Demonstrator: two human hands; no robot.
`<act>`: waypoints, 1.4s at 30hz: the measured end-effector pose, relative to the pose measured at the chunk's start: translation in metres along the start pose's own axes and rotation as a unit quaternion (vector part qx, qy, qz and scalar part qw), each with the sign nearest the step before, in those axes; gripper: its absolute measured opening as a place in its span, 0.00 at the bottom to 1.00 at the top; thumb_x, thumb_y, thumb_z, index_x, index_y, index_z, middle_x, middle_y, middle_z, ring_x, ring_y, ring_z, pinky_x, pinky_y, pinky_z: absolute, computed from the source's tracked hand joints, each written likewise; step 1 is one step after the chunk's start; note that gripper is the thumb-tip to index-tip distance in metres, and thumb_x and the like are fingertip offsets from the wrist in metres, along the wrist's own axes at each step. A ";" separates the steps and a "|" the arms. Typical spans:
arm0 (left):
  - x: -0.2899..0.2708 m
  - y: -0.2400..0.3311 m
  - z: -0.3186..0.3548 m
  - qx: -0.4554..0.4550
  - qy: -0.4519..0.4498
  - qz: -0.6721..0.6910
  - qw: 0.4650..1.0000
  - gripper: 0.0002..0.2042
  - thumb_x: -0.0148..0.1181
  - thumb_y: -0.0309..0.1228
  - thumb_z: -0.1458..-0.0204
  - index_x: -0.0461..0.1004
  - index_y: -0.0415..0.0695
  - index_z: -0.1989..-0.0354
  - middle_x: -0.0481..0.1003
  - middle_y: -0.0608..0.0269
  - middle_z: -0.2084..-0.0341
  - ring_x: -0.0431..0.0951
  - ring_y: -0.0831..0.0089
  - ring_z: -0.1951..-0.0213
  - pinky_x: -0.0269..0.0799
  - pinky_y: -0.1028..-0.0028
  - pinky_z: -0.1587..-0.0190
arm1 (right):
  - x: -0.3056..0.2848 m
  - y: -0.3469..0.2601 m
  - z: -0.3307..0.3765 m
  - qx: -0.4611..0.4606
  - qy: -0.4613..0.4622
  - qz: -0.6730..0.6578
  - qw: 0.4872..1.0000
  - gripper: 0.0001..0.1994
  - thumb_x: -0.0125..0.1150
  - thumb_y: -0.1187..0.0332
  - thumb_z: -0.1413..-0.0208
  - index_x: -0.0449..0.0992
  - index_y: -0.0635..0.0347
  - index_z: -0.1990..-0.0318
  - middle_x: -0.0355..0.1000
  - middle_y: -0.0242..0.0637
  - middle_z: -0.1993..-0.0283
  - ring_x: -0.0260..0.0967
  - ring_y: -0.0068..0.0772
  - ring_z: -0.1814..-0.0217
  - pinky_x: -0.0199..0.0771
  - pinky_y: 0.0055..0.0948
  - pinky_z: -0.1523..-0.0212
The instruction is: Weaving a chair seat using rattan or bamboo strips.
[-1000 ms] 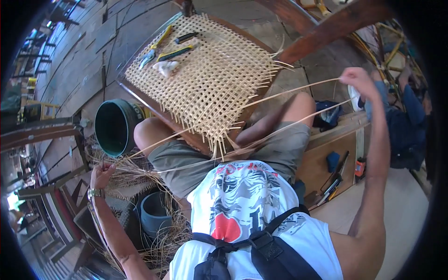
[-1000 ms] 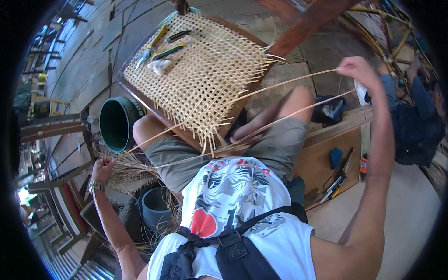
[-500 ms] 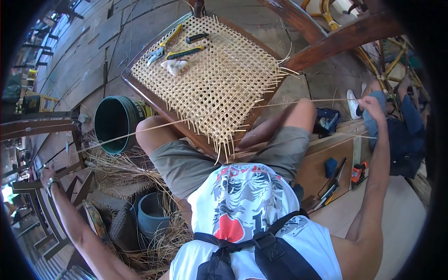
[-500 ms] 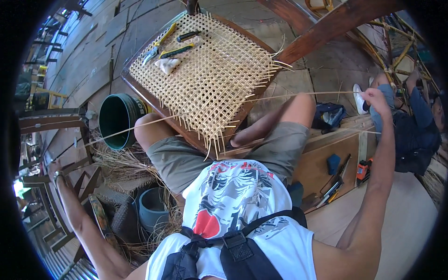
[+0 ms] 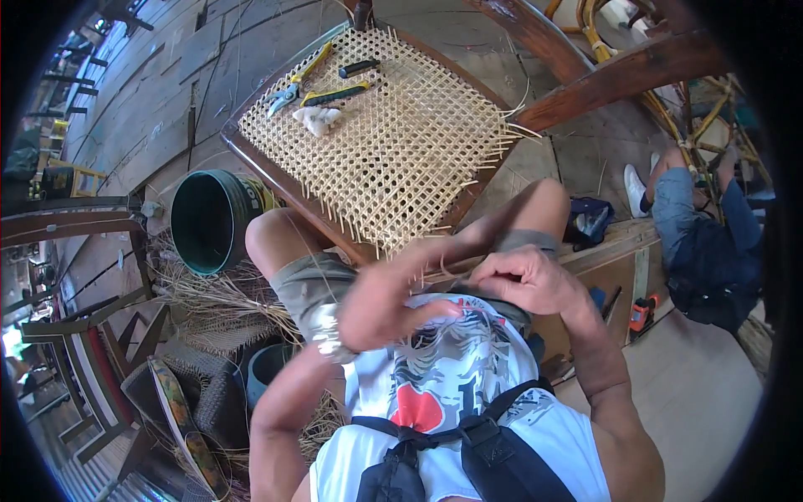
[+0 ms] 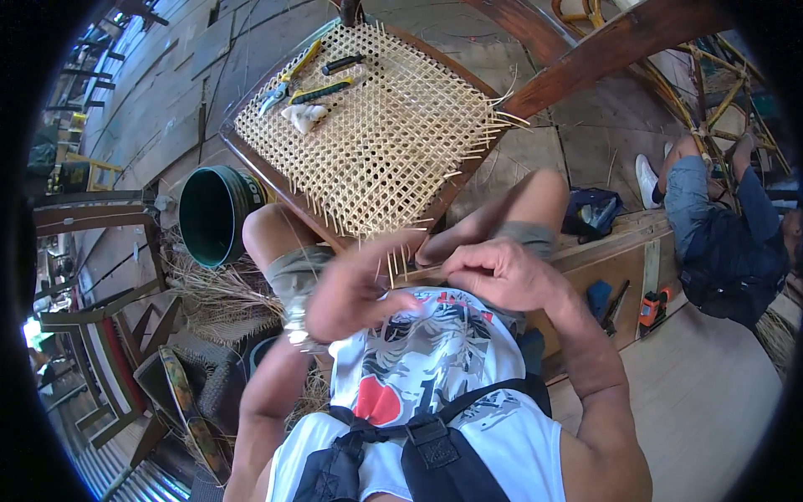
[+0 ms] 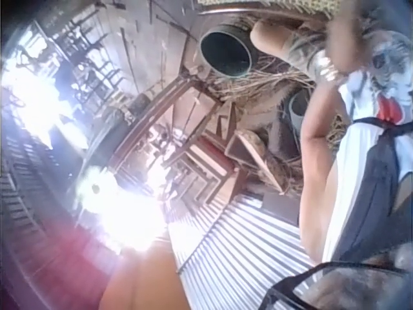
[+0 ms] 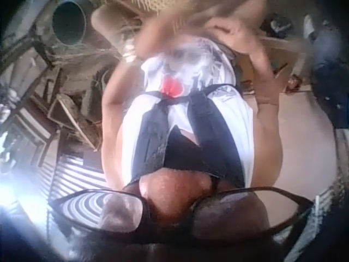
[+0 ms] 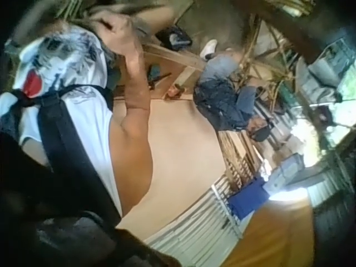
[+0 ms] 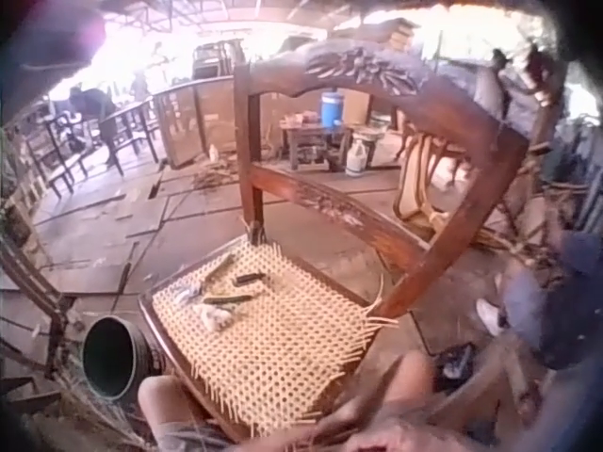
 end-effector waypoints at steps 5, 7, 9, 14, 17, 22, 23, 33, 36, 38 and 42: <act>0.025 -0.037 0.012 -0.204 -0.212 0.046 0.955 0.08 0.62 0.29 0.39 0.78 0.37 0.56 0.80 0.61 0.70 0.77 0.80 0.67 0.75 0.75 0.62 | -0.068 0.015 0.031 0.035 0.049 0.064 0.996 0.03 0.63 0.75 0.42 0.81 0.63 0.63 0.77 0.30 0.70 0.71 0.18 0.67 0.70 0.22 0.65; -0.026 -0.058 0.024 -0.251 -0.249 0.027 0.935 0.09 0.59 0.32 0.37 0.78 0.38 0.58 0.78 0.61 0.73 0.75 0.76 0.72 0.73 0.71 0.66 | -0.110 0.061 0.051 0.162 0.094 0.059 0.981 0.05 0.61 0.71 0.39 0.81 0.62 0.65 0.75 0.25 0.69 0.68 0.14 0.67 0.69 0.21 0.66; -0.093 -0.078 0.040 -0.357 -0.256 0.055 0.897 0.13 0.57 0.36 0.34 0.79 0.37 0.57 0.78 0.67 0.71 0.73 0.80 0.72 0.72 0.75 0.66 | -0.152 0.095 0.070 0.216 0.162 0.206 0.941 0.09 0.61 0.66 0.40 0.80 0.63 0.64 0.73 0.26 0.73 0.64 0.15 0.70 0.65 0.24 0.69; -0.311 -0.099 0.041 -0.417 -0.222 -0.268 0.840 0.13 0.61 0.38 0.38 0.80 0.38 0.62 0.78 0.67 0.75 0.76 0.79 0.71 0.75 0.76 0.65 | -0.185 0.162 0.102 0.175 0.236 0.250 0.923 0.10 0.61 0.66 0.41 0.77 0.65 0.64 0.72 0.35 0.74 0.66 0.24 0.72 0.68 0.31 0.68; -0.453 -0.088 0.035 -0.412 -0.202 -0.436 0.774 0.14 0.62 0.41 0.40 0.81 0.39 0.62 0.79 0.65 0.75 0.76 0.77 0.72 0.75 0.73 0.68 | -0.204 0.199 0.126 0.169 0.329 0.277 0.887 0.09 0.61 0.66 0.40 0.77 0.64 0.65 0.72 0.38 0.75 0.66 0.27 0.72 0.68 0.32 0.68; -0.606 -0.073 0.005 -0.346 -0.145 -0.690 0.620 0.12 0.64 0.38 0.42 0.80 0.41 0.60 0.79 0.65 0.73 0.76 0.76 0.73 0.74 0.71 0.69 | -0.199 0.219 0.163 0.308 0.436 0.220 0.817 0.11 0.63 0.64 0.39 0.76 0.62 0.69 0.72 0.34 0.74 0.69 0.23 0.71 0.69 0.30 0.69; -0.612 -0.076 -0.009 -0.345 -0.107 -0.705 0.611 0.12 0.64 0.38 0.42 0.80 0.41 0.60 0.79 0.65 0.73 0.76 0.76 0.73 0.74 0.71 0.69 | -0.180 0.214 0.154 0.302 0.411 0.158 0.845 0.11 0.63 0.63 0.39 0.78 0.61 0.68 0.73 0.31 0.74 0.69 0.20 0.71 0.68 0.28 0.70; -0.270 -0.020 -0.114 -0.096 0.052 -0.498 0.860 0.12 0.68 0.31 0.46 0.76 0.41 0.56 0.76 0.65 0.70 0.74 0.74 0.72 0.72 0.69 0.69 | -0.041 0.105 0.021 0.064 0.353 -0.192 0.914 0.09 0.61 0.64 0.35 0.79 0.61 0.58 0.72 0.24 0.70 0.67 0.15 0.66 0.69 0.20 0.65; -0.092 -0.061 -0.076 0.020 -0.128 -0.419 0.899 0.14 0.72 0.33 0.51 0.76 0.41 0.60 0.76 0.58 0.64 0.76 0.61 0.67 0.74 0.64 0.67 | -0.050 0.095 0.011 0.040 0.348 -0.278 0.894 0.10 0.59 0.63 0.33 0.79 0.60 0.55 0.71 0.25 0.69 0.65 0.14 0.66 0.67 0.19 0.65; -0.042 -0.091 -0.077 0.010 -0.100 -0.411 0.906 0.13 0.70 0.37 0.48 0.78 0.45 0.60 0.74 0.57 0.65 0.76 0.56 0.66 0.72 0.60 0.66 | -0.057 0.073 0.003 -0.074 0.361 -0.230 0.901 0.11 0.58 0.63 0.32 0.79 0.62 0.55 0.71 0.25 0.67 0.64 0.14 0.66 0.68 0.19 0.65; -0.027 -0.097 -0.082 0.043 0.017 -0.425 0.904 0.16 0.68 0.34 0.45 0.76 0.41 0.52 0.75 0.52 0.55 0.77 0.53 0.54 0.75 0.59 0.54 | -0.045 0.066 -0.015 -0.063 0.357 -0.232 0.903 0.10 0.59 0.66 0.33 0.79 0.63 0.53 0.74 0.26 0.64 0.65 0.14 0.66 0.69 0.20 0.65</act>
Point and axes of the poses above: each hand's wrist, its own z-axis away from the middle knuckle, its own x-axis out of the palm, y = z × x, the point moved 8 cm from there along -z, towards the middle knuckle
